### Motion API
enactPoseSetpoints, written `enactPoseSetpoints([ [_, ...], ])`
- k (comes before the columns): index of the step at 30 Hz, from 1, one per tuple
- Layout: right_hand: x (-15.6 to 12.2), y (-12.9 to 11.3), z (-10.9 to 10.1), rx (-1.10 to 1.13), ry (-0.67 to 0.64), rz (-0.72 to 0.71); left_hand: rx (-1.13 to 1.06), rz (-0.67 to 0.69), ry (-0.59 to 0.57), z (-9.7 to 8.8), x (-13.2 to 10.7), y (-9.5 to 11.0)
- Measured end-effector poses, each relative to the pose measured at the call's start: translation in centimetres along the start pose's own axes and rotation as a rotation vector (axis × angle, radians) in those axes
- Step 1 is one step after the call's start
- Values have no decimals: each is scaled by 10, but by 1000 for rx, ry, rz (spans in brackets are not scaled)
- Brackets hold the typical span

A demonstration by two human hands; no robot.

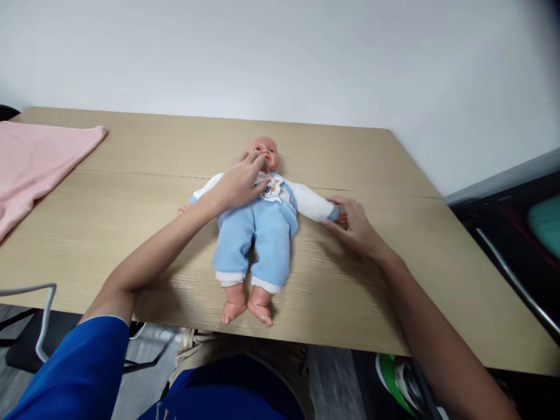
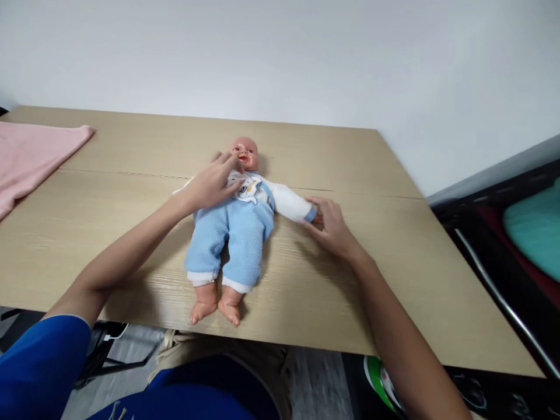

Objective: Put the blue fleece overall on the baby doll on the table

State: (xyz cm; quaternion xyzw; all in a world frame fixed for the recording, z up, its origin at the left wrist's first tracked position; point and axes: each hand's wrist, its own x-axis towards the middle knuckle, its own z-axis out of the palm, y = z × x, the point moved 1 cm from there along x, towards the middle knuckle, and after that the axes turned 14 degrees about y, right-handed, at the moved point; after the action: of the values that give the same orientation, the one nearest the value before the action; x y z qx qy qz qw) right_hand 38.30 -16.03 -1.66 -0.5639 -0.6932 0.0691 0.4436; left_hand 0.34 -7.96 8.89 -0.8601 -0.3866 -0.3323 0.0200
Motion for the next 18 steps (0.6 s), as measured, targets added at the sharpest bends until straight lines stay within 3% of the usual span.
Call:
enactPoseSetpoints([
  [3, -11, 11, -3, 30, -30, 36, 3, 81, -58, 35, 17, 12],
  [6, -12, 13, -1, 91, 25, 115, 42, 66, -86, 55, 27, 17],
  [13, -6, 4, 12, 403, 200, 337, -21, 134, -117, 63, 22, 16],
  [18, 22, -15, 36, 592, 271, 472, -115, 250, -113, 65, 21, 18],
])
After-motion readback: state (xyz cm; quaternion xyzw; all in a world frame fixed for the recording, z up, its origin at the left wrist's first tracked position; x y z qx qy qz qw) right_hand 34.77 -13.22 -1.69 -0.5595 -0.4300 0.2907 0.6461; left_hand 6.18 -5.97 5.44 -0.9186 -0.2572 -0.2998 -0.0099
